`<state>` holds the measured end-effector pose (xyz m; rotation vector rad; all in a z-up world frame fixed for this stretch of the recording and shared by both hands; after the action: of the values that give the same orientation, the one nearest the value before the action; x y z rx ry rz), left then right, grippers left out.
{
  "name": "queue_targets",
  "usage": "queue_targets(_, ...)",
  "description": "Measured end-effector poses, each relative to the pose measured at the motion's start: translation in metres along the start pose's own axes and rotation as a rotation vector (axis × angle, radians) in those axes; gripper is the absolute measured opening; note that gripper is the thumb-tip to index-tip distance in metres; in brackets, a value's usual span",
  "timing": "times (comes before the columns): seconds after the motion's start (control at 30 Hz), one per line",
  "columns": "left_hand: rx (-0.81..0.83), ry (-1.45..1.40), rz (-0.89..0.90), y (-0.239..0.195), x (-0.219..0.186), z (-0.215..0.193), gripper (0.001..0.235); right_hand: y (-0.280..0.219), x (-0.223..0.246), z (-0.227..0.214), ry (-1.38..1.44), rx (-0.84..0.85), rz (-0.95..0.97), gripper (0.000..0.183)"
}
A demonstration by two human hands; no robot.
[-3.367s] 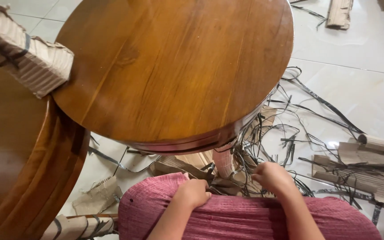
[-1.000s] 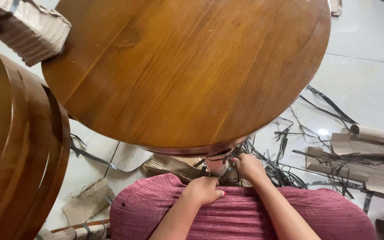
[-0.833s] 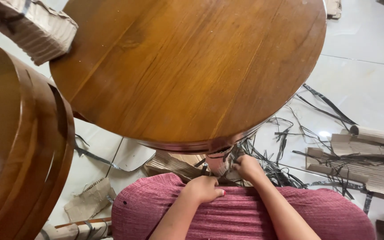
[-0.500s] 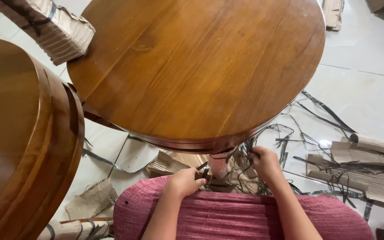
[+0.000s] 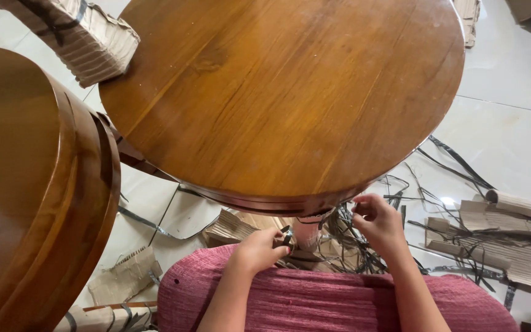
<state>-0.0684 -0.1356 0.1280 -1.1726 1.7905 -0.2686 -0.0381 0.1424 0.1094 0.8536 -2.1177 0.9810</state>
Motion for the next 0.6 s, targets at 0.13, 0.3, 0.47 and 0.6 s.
queue_targets(0.13, -0.146, -0.05, 0.141, 0.001, -0.011, -0.011, 0.035, -0.004, 0.012, 0.004, 0.134, 0.005, -0.15, 0.01)
queue_targets(0.3, -0.204, -0.016, 0.216, 0.005, -0.002, -0.006, 0.031, -0.009, 0.038, 0.024, 0.313, 0.262, -0.225, 0.015)
queue_targets(0.47, -0.043, 0.059, -0.005, 0.005, 0.023, 0.013, 0.043, 0.03, 0.017, 0.044, 0.074, 0.372, -0.287, 0.023)
queue_targets(0.6, -0.218, 0.025, 0.081, 0.007, 0.05, 0.015, 0.032, 0.069, -0.046, 0.055, 0.09, 0.412, -0.278, 0.026)
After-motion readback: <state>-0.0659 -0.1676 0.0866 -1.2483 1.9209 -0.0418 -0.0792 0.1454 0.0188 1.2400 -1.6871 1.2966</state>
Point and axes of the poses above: each hand's wrist, its own y-axis towards the middle knuckle, its own z-axis out of the palm, x = y × z, the point moved 6 cm from there along y, towards the middle knuckle, and after that the axes turned 14 degrees about z, right-handed, at the moved point
